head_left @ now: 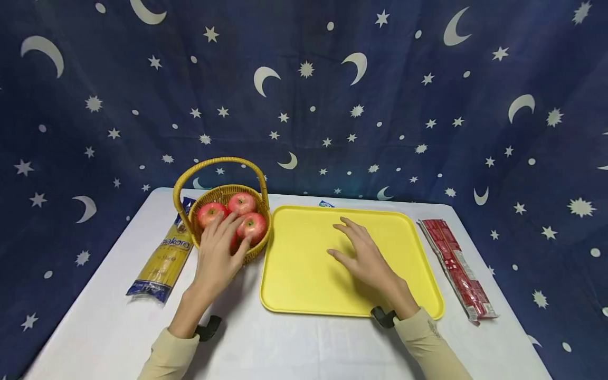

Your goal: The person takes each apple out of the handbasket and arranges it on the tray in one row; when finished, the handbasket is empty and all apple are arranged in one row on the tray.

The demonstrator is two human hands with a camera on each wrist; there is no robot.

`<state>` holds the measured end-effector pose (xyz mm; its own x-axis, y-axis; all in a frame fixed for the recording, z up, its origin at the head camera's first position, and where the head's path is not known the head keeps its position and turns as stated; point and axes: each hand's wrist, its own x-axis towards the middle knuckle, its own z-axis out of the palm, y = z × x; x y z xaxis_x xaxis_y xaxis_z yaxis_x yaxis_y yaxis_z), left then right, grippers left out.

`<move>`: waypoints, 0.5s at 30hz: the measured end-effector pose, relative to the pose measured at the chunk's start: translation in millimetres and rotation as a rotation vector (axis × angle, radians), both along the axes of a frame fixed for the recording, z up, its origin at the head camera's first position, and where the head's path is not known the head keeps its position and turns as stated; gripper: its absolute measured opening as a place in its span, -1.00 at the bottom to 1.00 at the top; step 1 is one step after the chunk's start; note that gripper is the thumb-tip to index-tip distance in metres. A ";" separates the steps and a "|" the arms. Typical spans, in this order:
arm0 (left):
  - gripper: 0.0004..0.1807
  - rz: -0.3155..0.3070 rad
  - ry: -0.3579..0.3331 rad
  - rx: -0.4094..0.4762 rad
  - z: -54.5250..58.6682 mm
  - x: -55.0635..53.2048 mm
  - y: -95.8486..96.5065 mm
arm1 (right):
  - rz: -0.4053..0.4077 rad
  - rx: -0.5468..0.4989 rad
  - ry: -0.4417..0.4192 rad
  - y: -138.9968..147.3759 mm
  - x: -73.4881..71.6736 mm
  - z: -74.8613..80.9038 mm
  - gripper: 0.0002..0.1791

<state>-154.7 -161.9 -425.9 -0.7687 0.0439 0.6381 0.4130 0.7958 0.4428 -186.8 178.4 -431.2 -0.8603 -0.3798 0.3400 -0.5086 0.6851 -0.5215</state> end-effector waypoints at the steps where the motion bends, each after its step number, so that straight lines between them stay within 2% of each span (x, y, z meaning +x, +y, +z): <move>1: -0.56 0.018 0.036 0.056 -0.2 4.1 -4.3 | 0.003 -0.027 -0.029 -3.1 -2.1 1.1 -0.30; 4: -0.69 0.079 0.121 0.199 -1.2 16.1 -16.1 | 0.011 -0.094 -0.101 -13.9 -10.7 3.8 -0.28; 6: -0.73 0.136 0.138 0.262 -2.4 22.7 -23.5 | 0.025 -0.129 -0.138 -22.0 -18.4 4.7 -0.27; 8: -0.72 0.198 0.120 0.311 -4.2 27.0 -30.5 | 0.051 -0.166 -0.166 -30.7 -26.1 4.6 -0.28; 10: -0.66 0.260 0.052 0.362 -6.3 28.9 -37.7 | 0.074 -0.195 -0.187 -40.0 -33.2 4.0 -0.30; 12: -0.56 0.303 -0.054 0.427 -7.9 27.9 -45.6 | 0.097 -0.219 -0.206 -49.5 -39.3 3.3 -0.32; 15: -0.36 0.308 -0.253 0.532 -9.5 22.2 -59.6 | 0.135 -0.242 -0.232 -64.6 -46.2 3.3 -0.32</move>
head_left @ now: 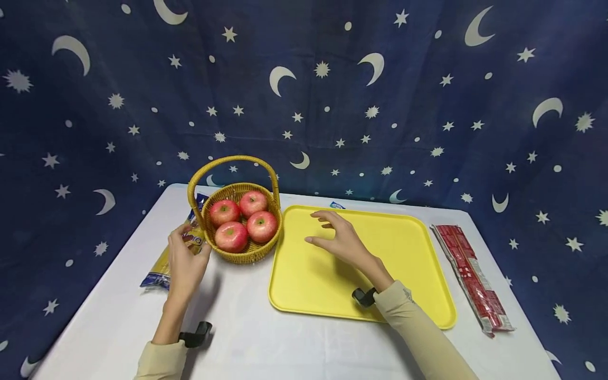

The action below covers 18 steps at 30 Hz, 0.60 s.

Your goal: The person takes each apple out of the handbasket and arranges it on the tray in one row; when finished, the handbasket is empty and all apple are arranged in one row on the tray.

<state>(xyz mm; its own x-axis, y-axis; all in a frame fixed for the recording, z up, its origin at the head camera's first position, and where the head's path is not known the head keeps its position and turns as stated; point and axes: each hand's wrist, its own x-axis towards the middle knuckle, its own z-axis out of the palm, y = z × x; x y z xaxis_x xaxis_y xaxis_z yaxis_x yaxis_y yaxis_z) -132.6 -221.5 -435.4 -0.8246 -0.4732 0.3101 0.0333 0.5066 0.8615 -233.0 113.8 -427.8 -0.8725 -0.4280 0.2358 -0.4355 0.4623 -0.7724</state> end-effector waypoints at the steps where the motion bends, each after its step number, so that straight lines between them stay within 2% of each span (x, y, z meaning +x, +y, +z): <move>1: -0.30 -0.026 -0.053 0.054 -0.5 -3.5 -4.3 | 0.010 -0.002 -0.005 -4.3 -2.1 0.4 -0.32; 5: -0.11 -0.153 -0.195 0.244 -4.0 -17.9 -19.8 | 0.054 -0.017 -0.019 -22.9 -9.2 2.9 -0.31; 9: -0.08 -0.256 -0.247 0.332 -8.6 -28.9 -28.1 | 0.091 -0.011 -0.009 -42.7 -17.0 3.1 -0.33; 12: -0.10 -0.289 -0.243 0.367 -11.2 -36.2 -30.7 | 0.131 0.006 0.011 -58.4 -23.6 3.4 -0.33; 18: -0.11 -0.290 -0.246 0.448 -11.9 -45.5 -34.6 | 0.219 0.061 0.044 -85.7 -32.7 5.5 -0.37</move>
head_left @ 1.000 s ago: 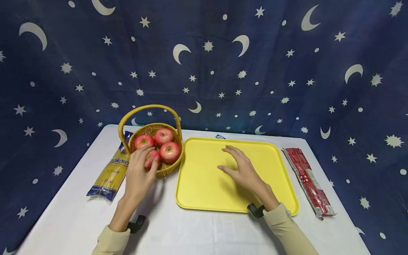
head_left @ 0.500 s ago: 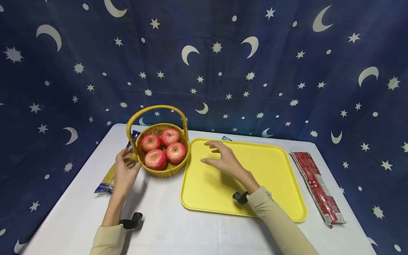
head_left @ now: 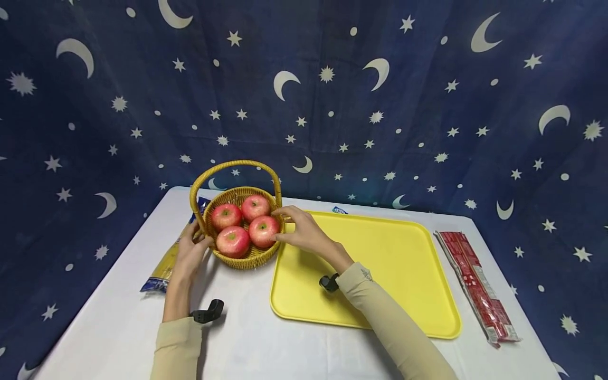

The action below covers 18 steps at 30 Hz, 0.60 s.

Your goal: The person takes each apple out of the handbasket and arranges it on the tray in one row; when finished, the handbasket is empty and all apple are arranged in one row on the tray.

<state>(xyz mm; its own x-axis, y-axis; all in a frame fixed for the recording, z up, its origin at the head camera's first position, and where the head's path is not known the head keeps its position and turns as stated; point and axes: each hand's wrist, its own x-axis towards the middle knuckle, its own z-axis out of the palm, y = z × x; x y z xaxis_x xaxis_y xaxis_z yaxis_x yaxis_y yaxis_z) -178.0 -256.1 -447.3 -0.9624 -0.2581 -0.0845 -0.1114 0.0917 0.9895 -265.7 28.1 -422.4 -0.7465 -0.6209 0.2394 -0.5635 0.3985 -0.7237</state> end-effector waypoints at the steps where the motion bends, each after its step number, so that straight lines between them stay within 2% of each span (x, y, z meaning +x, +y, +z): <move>1: -0.11 -0.004 0.000 0.029 0.1 -0.7 -0.5 | 0.013 0.007 0.006 -3.7 -0.9 -0.3 -0.37; 6: -0.12 -0.037 0.010 0.149 1.2 -2.6 -3.0 | 0.051 0.068 0.048 -20.0 -6.3 -2.4 -0.38; 13: -0.15 -0.061 0.008 0.128 0.0 -1.4 -5.9 | 0.025 0.299 0.085 -34.7 -5.5 -1.2 -0.38; 18: -0.16 -0.071 0.017 0.137 0.1 -3.7 -5.2 | -0.005 0.415 0.133 -41.0 -4.0 0.9 -0.39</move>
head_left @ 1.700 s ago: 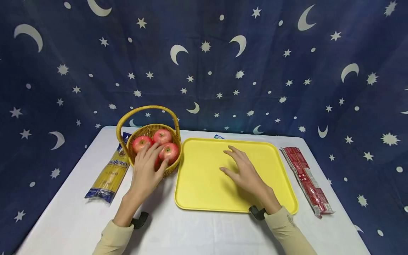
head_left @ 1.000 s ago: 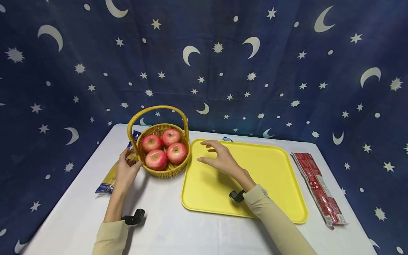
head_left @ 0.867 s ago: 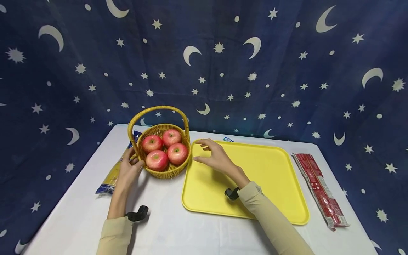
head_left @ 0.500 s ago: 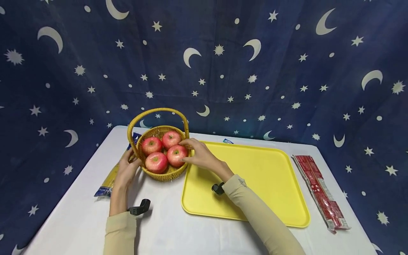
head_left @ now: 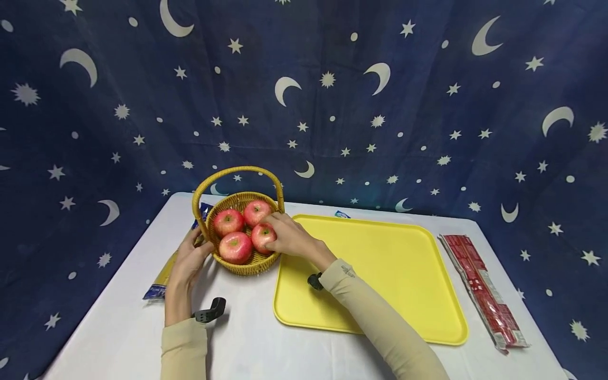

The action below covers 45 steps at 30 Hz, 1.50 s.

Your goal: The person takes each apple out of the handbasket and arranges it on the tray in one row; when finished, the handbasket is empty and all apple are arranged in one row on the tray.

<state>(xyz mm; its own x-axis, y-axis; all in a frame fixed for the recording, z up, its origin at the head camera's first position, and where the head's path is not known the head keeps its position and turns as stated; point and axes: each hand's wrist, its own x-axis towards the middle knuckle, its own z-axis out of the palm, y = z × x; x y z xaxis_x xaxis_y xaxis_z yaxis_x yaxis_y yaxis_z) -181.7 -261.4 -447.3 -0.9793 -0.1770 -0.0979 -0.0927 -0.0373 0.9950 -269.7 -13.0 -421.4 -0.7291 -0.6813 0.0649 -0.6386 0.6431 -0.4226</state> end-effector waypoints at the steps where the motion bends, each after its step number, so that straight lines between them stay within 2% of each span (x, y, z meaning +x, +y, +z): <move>1: -0.16 -0.005 0.000 0.014 -0.2 0.0 0.1 | -0.005 0.016 0.005 -0.9 0.4 0.0 -0.38; 9: -0.10 -0.054 -0.013 0.116 0.0 0.1 -4.1 | -0.032 0.060 0.012 -7.7 2.8 -2.6 -0.33; 19: -0.09 -0.071 -0.047 0.118 -4.0 1.1 -3.9 | -0.062 0.028 0.104 -5.1 5.3 -12.3 -0.28; 24: -0.08 -0.069 -0.044 0.125 -4.6 2.6 -5.7 | -0.078 -0.101 0.116 -0.7 8.2 -13.1 -0.25; 33: -0.09 -0.084 -0.027 0.106 -3.1 2.8 -10.6 | -0.148 -0.480 -0.033 17.8 24.8 3.8 -0.21; 39: -0.09 -0.101 -0.025 0.094 -4.0 2.6 -11.5 | -0.160 -0.521 -0.039 39.3 30.2 10.1 -0.20; 45: -0.09 -0.100 -0.011 0.077 -5.8 2.7 -11.7 | -0.189 -0.517 -0.014 68.0 25.2 -0.1 -0.20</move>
